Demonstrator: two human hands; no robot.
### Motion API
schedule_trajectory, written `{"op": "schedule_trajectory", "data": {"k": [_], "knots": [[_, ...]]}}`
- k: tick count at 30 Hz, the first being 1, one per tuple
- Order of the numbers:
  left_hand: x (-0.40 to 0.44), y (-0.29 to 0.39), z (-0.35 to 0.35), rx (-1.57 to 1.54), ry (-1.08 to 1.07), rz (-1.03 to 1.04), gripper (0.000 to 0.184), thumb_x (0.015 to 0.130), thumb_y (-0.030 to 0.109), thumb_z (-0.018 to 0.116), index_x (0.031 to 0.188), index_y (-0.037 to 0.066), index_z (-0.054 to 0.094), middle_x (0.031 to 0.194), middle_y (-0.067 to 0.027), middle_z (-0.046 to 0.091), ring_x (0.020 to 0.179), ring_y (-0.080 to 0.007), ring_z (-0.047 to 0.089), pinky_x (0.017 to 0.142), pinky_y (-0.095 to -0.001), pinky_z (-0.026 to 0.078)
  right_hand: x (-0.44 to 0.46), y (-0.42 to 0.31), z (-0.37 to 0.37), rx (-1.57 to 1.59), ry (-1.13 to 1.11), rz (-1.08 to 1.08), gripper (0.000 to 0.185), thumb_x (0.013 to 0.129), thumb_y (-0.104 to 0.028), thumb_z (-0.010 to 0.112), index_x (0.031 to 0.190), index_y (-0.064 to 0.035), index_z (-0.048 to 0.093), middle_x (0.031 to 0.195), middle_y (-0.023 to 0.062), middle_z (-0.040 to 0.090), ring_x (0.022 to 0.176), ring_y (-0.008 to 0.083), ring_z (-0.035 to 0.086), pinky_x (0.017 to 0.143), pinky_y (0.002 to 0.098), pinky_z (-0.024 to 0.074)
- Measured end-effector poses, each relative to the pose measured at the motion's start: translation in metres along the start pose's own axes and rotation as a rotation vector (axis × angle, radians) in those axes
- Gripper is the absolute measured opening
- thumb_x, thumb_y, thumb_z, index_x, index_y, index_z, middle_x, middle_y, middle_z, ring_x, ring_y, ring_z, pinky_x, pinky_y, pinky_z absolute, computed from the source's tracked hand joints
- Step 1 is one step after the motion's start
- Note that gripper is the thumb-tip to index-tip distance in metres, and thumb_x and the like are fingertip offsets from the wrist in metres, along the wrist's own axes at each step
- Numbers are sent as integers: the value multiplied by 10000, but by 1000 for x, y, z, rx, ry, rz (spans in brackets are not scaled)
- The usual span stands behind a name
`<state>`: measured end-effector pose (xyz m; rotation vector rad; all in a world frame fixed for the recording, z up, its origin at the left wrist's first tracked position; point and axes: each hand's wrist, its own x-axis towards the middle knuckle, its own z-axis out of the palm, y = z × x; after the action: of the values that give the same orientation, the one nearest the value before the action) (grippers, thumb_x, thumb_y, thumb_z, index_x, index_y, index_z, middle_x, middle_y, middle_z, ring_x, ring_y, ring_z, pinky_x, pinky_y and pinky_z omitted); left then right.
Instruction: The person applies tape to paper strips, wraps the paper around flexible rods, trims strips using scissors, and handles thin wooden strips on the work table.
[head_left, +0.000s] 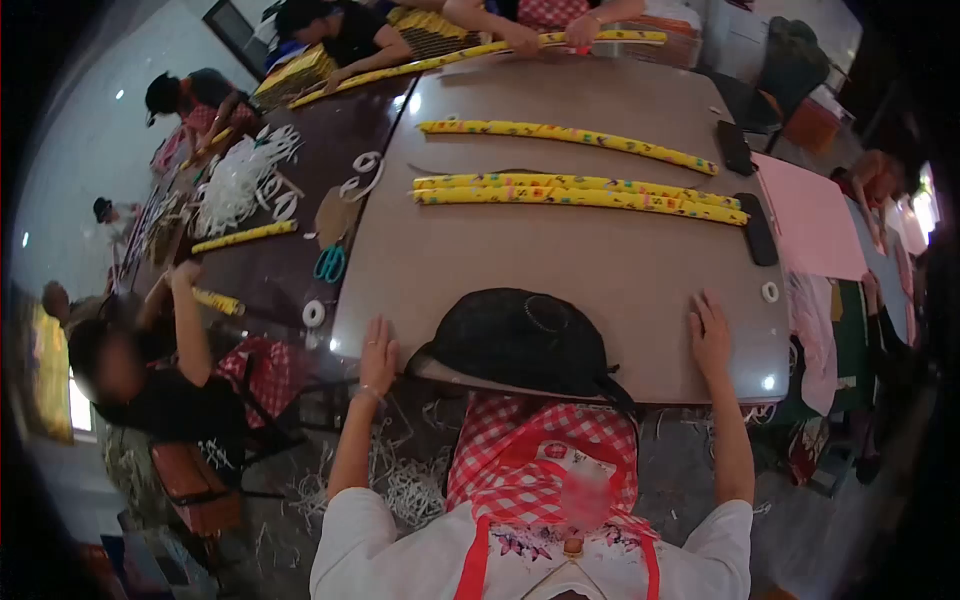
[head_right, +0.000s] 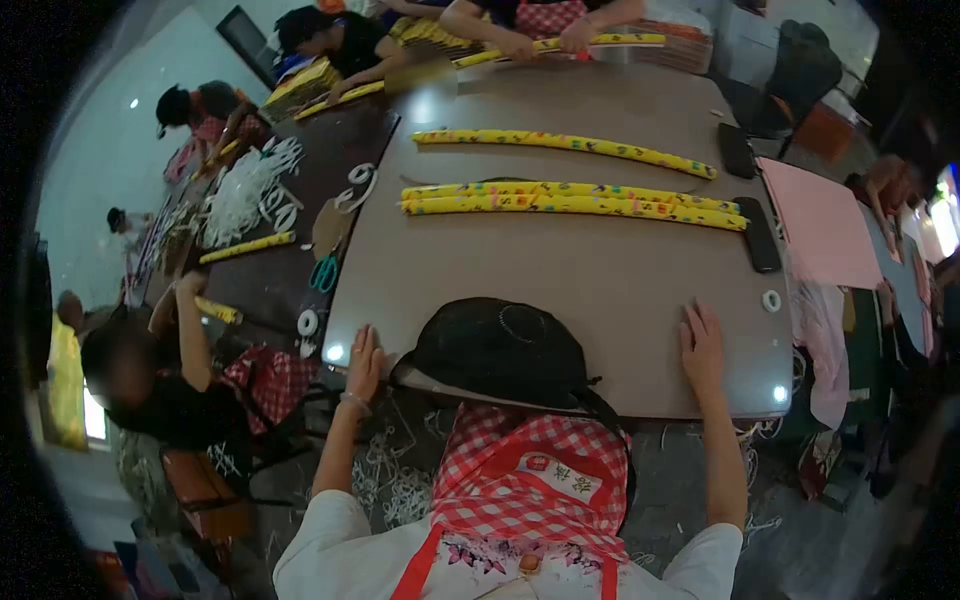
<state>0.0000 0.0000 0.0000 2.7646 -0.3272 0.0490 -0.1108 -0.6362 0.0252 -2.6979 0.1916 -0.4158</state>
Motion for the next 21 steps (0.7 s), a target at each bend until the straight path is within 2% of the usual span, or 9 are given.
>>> {"op": "schedule_trajectory", "data": {"k": [1,2,3,5,10,14,15,16,21], "knots": [[-7,5,1,91,81,50,607,923,345,476,1424,57,290,1474,-185,263,1357,-358,259,1077,-483,244,1,2,2,-36,2,34,387,918,-251,526,1283,-124,496,1398,91,405,1292,322,362,1070,442,292],[-6,26,-4,166,115,-25,601,921,345,477,1420,60,299,1473,-159,278,1350,-345,274,1070,-483,252,3,2,4,-73,5,67,368,925,-252,511,1269,-123,510,1386,85,418,1266,320,390,1049,440,316],[17,45,34,153,212,-92,595,920,344,478,1416,63,309,1472,-133,293,1344,-332,290,1063,-482,260,26,7,-8,-119,36,-11,368,925,-252,511,1269,-123,510,1386,85,418,1266,320,390,1049,440,316],[-1,59,18,202,270,-101,577,920,349,475,1410,82,329,1468,-94,312,1337,-306,305,1067,-470,256,13,-4,-10,-209,34,18,352,936,-257,488,1260,-122,520,1381,89,421,1252,314,402,1032,435,330],[-5,61,-6,220,249,-123,546,910,370,471,1385,117,383,1458,-89,329,1332,-293,316,1067,-452,257,10,-20,-2,-198,42,22,357,954,-277,459,1254,-94,520,1366,98,437,1243,315,412,1027,429,335],[-1,57,0,199,228,-135,561,922,387,441,1402,109,353,1441,-105,343,1334,-298,300,1075,-430,244,16,-25,-8,-238,21,-52,341,950,-195,441,1220,-3,524,1303,210,473,1194,359,457,1007,434,356],[-3,57,-2,204,232,-140,566,918,388,446,1400,105,355,1438,-109,344,1331,-300,302,1077,-428,243,14,-27,-5,-312,67,-94,340,968,-233,437,1223,-38,547,1306,161,490,1187,337,464,1006,427,360],[-5,57,-7,201,181,-169,572,926,399,427,1412,112,333,1456,-103,318,1344,-294,283,1090,-422,226,18,-16,-1,-415,-47,-99,340,986,-223,411,1238,-25,525,1312,172,475,1137,324,508,965,420,408],[-5,69,-9,203,37,-286,592,964,456,295,1464,153,207,1525,-101,168,1407,-277,139,1140,-400,129,21,-22,-9,-475,-88,-139,327,984,-197,419,1235,-17,524,1289,170,493,1116,312,523,950,405,421]]}}
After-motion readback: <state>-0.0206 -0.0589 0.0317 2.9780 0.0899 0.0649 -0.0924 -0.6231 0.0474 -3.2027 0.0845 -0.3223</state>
